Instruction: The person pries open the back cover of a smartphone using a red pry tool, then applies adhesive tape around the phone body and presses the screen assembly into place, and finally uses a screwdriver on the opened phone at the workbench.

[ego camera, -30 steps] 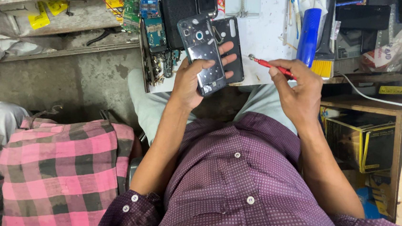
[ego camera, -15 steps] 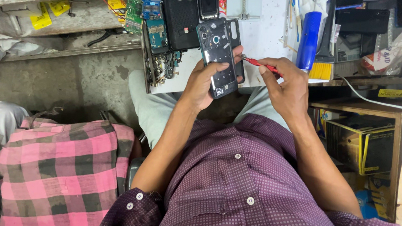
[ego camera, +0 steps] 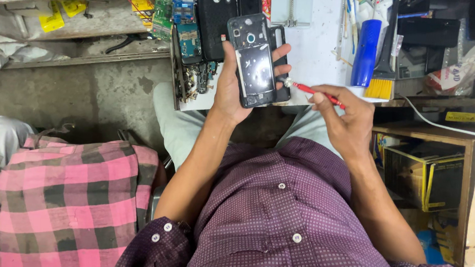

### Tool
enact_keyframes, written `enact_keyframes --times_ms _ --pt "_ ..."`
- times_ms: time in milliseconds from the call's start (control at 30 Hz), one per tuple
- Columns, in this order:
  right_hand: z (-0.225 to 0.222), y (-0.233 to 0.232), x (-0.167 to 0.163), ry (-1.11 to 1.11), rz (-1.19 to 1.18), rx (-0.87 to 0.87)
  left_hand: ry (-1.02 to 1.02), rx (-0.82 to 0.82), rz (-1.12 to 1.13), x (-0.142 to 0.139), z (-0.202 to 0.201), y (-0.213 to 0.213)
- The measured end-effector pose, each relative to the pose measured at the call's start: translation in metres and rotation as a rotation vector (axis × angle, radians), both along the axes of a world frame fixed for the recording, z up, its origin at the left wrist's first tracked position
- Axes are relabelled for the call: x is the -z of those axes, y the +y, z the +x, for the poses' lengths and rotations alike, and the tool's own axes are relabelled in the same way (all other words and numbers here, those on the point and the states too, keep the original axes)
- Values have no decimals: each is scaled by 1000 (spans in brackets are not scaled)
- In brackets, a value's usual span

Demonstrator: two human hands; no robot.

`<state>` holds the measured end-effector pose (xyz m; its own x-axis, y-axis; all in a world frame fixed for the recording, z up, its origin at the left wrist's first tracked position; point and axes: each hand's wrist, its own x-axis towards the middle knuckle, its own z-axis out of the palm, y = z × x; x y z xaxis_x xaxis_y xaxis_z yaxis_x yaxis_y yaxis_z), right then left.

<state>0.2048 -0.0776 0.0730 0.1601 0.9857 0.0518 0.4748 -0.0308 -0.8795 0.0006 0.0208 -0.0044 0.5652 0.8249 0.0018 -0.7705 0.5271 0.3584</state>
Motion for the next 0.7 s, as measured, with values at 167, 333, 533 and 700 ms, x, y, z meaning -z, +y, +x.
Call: enact_keyframes --times_ms 167,333,533,700 --pt "-11 -11 -8 -66 83 -146 -83 -12 -10 -2 9 7" --pt "-20 -13 -7 -186 137 -200 -99 -24 -37 -3 19 10" --pt "-24 -14 -4 -212 152 -214 -102 -39 -12 -3 21 8" --pt "-25 -12 -6 -218 125 -223 -65 -55 -13 -4 20 8"
